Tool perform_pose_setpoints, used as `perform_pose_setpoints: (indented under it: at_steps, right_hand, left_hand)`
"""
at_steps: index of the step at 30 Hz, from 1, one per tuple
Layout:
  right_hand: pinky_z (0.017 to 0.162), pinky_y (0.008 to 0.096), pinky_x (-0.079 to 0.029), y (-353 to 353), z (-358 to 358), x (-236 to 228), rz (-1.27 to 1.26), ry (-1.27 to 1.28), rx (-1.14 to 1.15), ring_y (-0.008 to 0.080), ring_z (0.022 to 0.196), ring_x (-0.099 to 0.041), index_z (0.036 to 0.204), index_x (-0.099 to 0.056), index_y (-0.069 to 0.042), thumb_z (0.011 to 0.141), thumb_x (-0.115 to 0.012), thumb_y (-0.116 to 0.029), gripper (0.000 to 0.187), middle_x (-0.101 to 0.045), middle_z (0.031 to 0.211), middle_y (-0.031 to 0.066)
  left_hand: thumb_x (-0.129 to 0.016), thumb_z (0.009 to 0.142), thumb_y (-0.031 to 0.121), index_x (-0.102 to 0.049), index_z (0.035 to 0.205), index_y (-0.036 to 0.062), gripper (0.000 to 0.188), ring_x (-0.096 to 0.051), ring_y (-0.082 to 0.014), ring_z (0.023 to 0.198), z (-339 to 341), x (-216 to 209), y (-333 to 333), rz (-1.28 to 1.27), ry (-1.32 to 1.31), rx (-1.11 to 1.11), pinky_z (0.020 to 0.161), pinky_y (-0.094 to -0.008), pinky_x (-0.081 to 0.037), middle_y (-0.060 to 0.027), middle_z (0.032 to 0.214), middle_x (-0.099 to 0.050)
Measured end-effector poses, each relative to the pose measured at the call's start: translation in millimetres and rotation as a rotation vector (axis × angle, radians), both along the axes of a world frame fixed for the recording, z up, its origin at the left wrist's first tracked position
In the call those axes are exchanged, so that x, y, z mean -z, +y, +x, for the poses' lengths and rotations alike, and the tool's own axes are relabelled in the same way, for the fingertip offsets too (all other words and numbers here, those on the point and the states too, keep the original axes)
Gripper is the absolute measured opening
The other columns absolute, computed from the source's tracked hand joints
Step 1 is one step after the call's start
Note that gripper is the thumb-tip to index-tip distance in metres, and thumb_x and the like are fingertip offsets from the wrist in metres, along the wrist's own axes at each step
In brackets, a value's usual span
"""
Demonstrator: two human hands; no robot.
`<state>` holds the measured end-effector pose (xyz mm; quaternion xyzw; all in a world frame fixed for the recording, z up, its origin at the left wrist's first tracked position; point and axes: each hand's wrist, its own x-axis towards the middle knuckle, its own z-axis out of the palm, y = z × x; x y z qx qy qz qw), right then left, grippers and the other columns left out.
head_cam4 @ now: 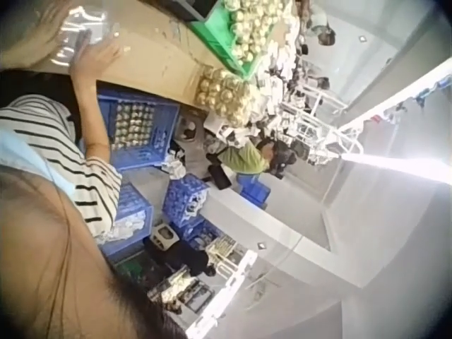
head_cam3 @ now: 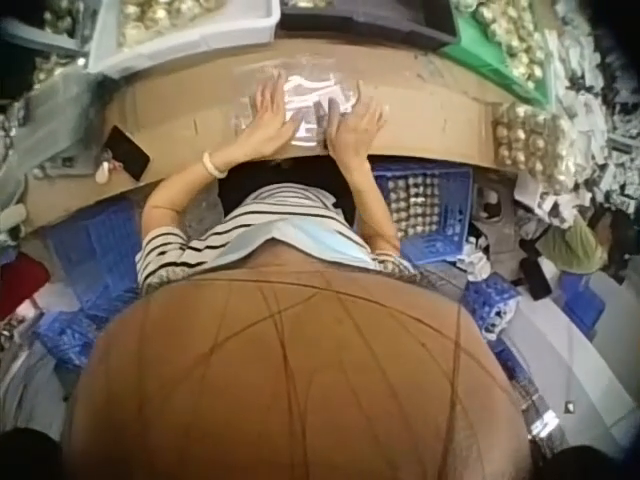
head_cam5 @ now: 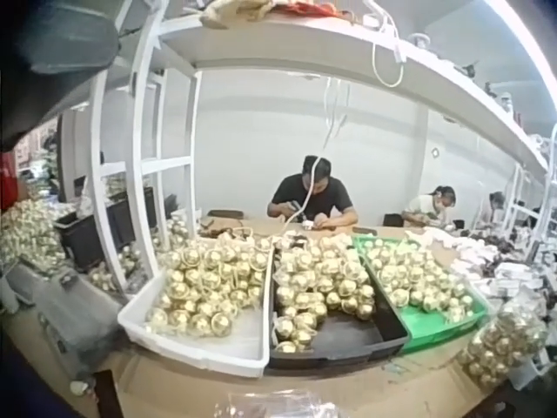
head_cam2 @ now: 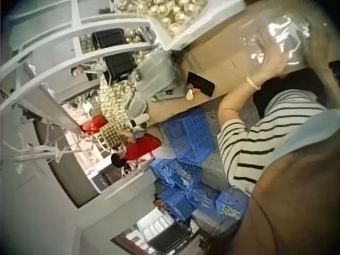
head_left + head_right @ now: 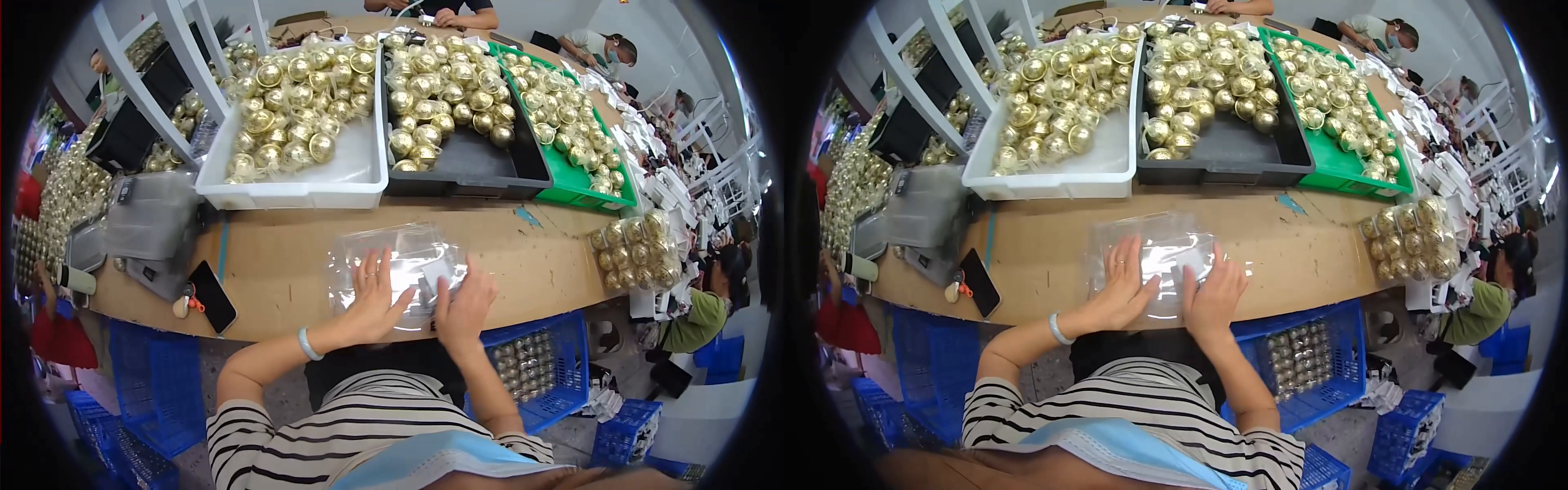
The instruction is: Packaging gold-colored spherical ornaments into plastic bags at a factory workbench.
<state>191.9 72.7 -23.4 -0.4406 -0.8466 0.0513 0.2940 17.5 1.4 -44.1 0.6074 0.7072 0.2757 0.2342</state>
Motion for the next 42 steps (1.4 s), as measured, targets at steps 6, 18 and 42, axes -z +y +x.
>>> perform_pose_setpoints:
  at_steps: [6, 18, 42]
  right_hand:
    - [0.093, 0.0462, -0.043, 56.1, -17.9, -65.9, 0.471, 0.593, -0.866, 0.0232, 0.091, -0.053, 0.131, -0.048, 0.003, 0.095, -0.066, -0.043, 0.062, -0.054, 0.100, 0.0121]
    - [0.115, 0.0482, -0.029, 25.7, -50.5, -76.8, 0.296, 0.663, -0.749, 0.0236, 0.090, -0.069, 0.088, -0.063, -0.011, 0.082, -0.082, -0.030, 0.027, -0.067, 0.086, 0.0047]
    - [0.095, 0.0373, -0.051, 34.9, -59.2, -138.6, -0.395, 0.667, -0.818, 0.0290, 0.105, -0.068, 0.128, -0.065, 0.002, 0.088, -0.072, -0.018, 0.045, -0.067, 0.129, 0.0177]
  left_hand:
    - [-0.059, 0.097, 0.059, -0.008, 0.161, 0.0046, 0.098, -0.059, -0.0243, 0.115, -83.9, -85.3, 17.6, -0.164, -0.830, 0.162, 0.091, -0.0374, -0.054, -0.0179, 0.138, -0.051]
    - [-0.066, 0.098, 0.041, -0.039, 0.129, 0.0094, 0.052, -0.061, -0.0248, 0.103, -31.7, -77.6, -18.4, 0.893, -0.718, -0.005, 0.085, -0.0377, -0.056, -0.0169, 0.123, -0.050]
    - [-0.066, 0.098, 0.037, -0.052, 0.084, 0.0063, 0.036, -0.063, -0.0365, 0.119, -36.5, -121.1, -17.6, 1.002, -0.282, -0.131, 0.103, -0.0478, -0.048, -0.0187, 0.139, -0.050]
